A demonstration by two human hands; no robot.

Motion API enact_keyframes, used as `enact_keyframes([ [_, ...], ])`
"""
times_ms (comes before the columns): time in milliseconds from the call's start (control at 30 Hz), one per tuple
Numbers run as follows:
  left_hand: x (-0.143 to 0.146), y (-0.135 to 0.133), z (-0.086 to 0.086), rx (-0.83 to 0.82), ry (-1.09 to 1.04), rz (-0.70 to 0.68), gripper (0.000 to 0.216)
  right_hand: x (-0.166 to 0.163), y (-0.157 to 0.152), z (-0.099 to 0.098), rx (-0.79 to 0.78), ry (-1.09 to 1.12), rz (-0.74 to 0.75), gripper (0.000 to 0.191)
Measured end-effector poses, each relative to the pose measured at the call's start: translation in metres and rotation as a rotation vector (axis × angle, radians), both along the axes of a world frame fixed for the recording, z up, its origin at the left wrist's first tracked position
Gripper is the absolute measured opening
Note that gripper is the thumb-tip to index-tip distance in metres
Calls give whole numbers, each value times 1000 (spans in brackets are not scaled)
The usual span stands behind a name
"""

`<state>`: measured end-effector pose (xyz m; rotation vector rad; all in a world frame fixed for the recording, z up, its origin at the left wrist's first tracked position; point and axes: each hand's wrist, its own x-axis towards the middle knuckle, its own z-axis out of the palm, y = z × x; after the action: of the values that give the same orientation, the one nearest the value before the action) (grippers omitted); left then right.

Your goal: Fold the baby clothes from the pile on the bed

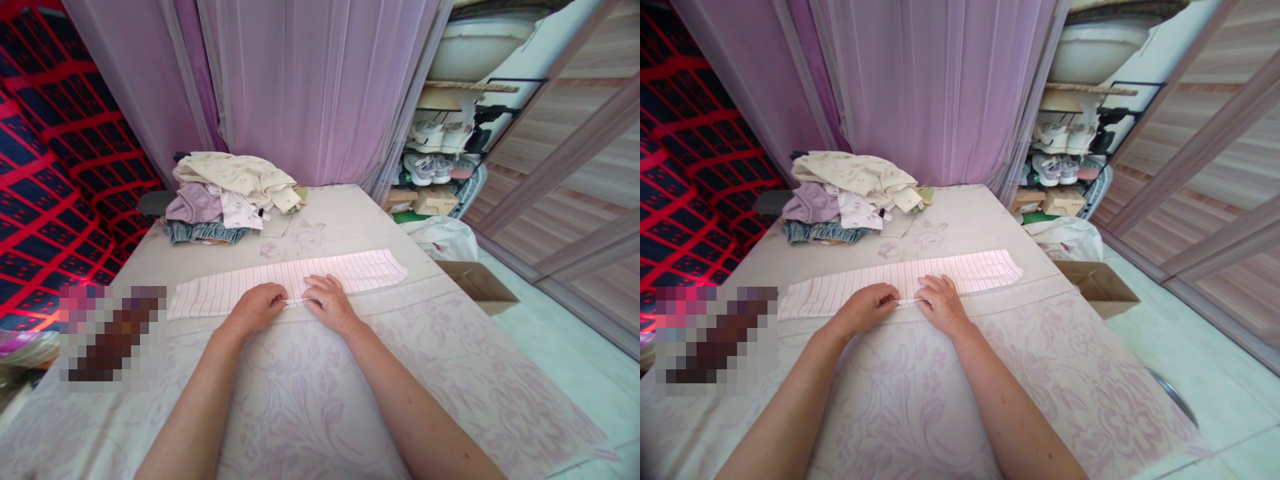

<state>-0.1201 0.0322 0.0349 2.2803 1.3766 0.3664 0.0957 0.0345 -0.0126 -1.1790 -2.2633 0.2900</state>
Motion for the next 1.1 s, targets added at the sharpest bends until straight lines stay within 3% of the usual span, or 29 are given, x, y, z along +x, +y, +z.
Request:
enact_keyframes([
  [467,1,-1,-1,62,117,-79,23,1,-1,-1,3,-5,-9,27],
  [633,0,-3,7,41,116,-57,22,0,-2,-1,1,22,-13,29],
  [733,7,-5,9,135,78,-37,21,0,-2,0,-2,24,-17,30],
  [867,29,-9,-5,315,102,132,36,-1,-1,0,-17,27,-17,29],
  [1000,44,-12,-26,218,267,185,46,0,-1,-1,-52,53,-14,27],
  [1100,44,-13,-32,176,325,177,49,5,1,1,-33,90,-33,25],
])
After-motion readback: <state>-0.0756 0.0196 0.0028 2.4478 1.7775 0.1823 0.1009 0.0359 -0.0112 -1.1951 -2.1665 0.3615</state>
